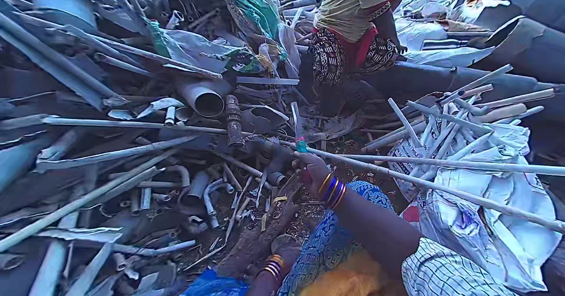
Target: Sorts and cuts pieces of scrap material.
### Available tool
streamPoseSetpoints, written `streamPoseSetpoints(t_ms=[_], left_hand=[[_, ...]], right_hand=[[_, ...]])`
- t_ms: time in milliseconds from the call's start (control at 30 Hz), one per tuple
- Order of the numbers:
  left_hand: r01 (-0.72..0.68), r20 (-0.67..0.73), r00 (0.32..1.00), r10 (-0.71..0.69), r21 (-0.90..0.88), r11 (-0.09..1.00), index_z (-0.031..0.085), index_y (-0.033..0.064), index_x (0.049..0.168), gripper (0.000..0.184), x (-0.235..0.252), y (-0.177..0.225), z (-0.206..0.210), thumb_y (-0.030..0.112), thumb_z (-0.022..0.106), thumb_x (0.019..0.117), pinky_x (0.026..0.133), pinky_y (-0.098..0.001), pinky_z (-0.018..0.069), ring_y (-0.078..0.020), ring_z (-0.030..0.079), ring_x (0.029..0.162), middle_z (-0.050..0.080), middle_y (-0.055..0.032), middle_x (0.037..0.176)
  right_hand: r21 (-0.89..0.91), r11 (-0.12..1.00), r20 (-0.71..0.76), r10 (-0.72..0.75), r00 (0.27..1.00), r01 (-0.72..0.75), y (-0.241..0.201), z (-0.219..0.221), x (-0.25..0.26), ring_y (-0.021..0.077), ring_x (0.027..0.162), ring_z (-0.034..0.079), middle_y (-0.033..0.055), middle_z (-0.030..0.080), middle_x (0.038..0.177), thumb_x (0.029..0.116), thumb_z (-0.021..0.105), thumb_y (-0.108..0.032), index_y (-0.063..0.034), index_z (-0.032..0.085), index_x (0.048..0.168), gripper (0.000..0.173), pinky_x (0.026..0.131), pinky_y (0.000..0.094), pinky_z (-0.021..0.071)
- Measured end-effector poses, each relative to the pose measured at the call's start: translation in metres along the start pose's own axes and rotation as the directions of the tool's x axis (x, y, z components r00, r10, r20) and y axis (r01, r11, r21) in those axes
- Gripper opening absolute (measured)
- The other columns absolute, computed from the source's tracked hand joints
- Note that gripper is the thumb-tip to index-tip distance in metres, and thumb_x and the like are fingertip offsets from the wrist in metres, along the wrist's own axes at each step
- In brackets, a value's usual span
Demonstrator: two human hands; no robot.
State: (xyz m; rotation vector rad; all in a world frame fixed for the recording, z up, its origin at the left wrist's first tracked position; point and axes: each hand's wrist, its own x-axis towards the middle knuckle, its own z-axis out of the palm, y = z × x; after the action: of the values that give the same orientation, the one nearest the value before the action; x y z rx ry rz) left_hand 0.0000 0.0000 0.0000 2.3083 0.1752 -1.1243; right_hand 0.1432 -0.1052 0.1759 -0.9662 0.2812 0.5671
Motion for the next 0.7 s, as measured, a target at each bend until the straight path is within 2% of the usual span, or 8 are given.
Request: streamPoseSetpoints(t_ms=[67, 133, 167, 267, 400, 567, 700], left_hand=[[0.033, 0.162, 0.986, -0.033, 0.006, 0.999, 0.047, -0.0066, 0.148, 0.044, -0.009, -0.008, -0.017, 0.017, 0.041, 0.1111, 0.122, -0.0535, 0.0276, -0.0408, 0.041, 0.146, 0.046, -0.0284, 0.153], [0.072, 0.235, 0.969, -0.073, 0.01, 0.997, 0.041, -0.007, 0.151, 0.047, -0.008, -0.027, -0.029, 0.019, 0.04, 0.1121, 0.121, -0.0555, 0.0266, -0.0436, 0.039, 0.146, 0.043, -0.0311, 0.154], [0.099, 0.217, 0.971, -0.098, 0.007, 0.995, 0.042, -0.0075, 0.15, 0.049, -0.005, -0.04, -0.033, 0.025, 0.04, 0.1127, 0.121, -0.0557, 0.0282, -0.0438, 0.041, 0.145, 0.045, -0.0316, 0.152], [0.16, 0.128, 0.98, -0.151, -0.063, 0.985, 0.046, -0.006, 0.148, 0.059, -0.009, -0.069, -0.048, 0.04, 0.042, 0.1112, 0.118, -0.0562, 0.0322, -0.0421, 0.047, 0.141, 0.051, -0.0302, 0.147], [0.26, 0.082, 0.962, -0.259, 0.004, 0.966, 0.046, 0.0014, 0.15, 0.058, -0.023, -0.078, -0.097, 0.044, 0.044, 0.1099, 0.116, -0.0579, 0.0361, -0.04, 0.051, 0.138, 0.055, -0.0266, 0.144], [0.31, -0.032, 0.951, -0.309, 0.047, 0.95, 0.042, 0.0004, 0.152, 0.059, 0.01, -0.089, -0.164, 0.042, 0.044, 0.1102, 0.116, -0.0581, 0.0355, -0.0407, 0.05, 0.139, 0.053, -0.0273, 0.146], [0.302, -0.041, 0.952, -0.303, -0.015, 0.953, 0.041, 0.0021, 0.154, 0.057, 0.057, -0.095, -0.176, 0.04, 0.042, 0.1108, 0.117, -0.0556, 0.0357, -0.0381, 0.051, 0.139, 0.054, -0.026, 0.145]], right_hand=[[0.081, 0.996, -0.185, 0.059, 0.981, -0.045, 0.012, 0.002, 0.018, 0.0074, 0.049, 0.048, 0.0031, 0.051, 0.071, 0.1055, 0.05, -0.012, -0.0059, 0.053, 0.104, 0.007, 0.044, 0.0185, 0.0424], [0.133, 0.99, -0.227, 0.083, 0.97, -0.053, 0.017, 0.008, 0.024, 0.0106, 0.055, 0.051, 0.0036, 0.05, 0.077, 0.1053, 0.049, -0.014, -0.0091, 0.05, 0.105, 0.005, 0.051, 0.0229, 0.0483], [0.142, 0.988, -0.195, 0.083, 0.977, -0.055, 0.016, 0.012, 0.026, 0.0109, 0.057, 0.052, 0.0027, 0.051, 0.078, 0.1058, 0.049, -0.016, -0.011, 0.05, 0.106, 0.006, 0.053, 0.0239, 0.0496], [0.066, 0.998, -0.082, 0.009, 0.997, -0.003, 0.009, 0.027, 0.032, 0.0075, 0.052, 0.052, -0.0005, 0.055, 0.072, 0.104, 0.053, -0.018, -0.0129, 0.057, 0.099, 0.008, 0.048, 0.0209, 0.0477], [0.103, 0.994, 0.009, -0.023, 1.0, 0.022, 0.0, 0.041, 0.032, 0.0055, 0.052, 0.054, -0.0012, 0.056, 0.07, 0.1085, 0.046, -0.021, -0.0128, 0.055, 0.108, 0.012, 0.047, 0.0189, 0.0486], [0.254, 0.967, -0.046, 0.048, 0.998, -0.035, -0.019, 0.035, 0.041, 0.0043, 0.051, 0.054, -0.0025, 0.054, 0.07, 0.1083, 0.043, -0.028, -0.0149, 0.056, 0.099, 0.021, 0.047, 0.0173, 0.0498], [0.247, 0.968, -0.155, 0.006, 0.988, 0.033, -0.024, 0.022, 0.052, 0.0043, 0.053, 0.055, -0.0029, 0.055, 0.072, 0.1078, 0.044, -0.028, -0.016, 0.055, 0.101, 0.018, 0.049, 0.0176, 0.0511]])
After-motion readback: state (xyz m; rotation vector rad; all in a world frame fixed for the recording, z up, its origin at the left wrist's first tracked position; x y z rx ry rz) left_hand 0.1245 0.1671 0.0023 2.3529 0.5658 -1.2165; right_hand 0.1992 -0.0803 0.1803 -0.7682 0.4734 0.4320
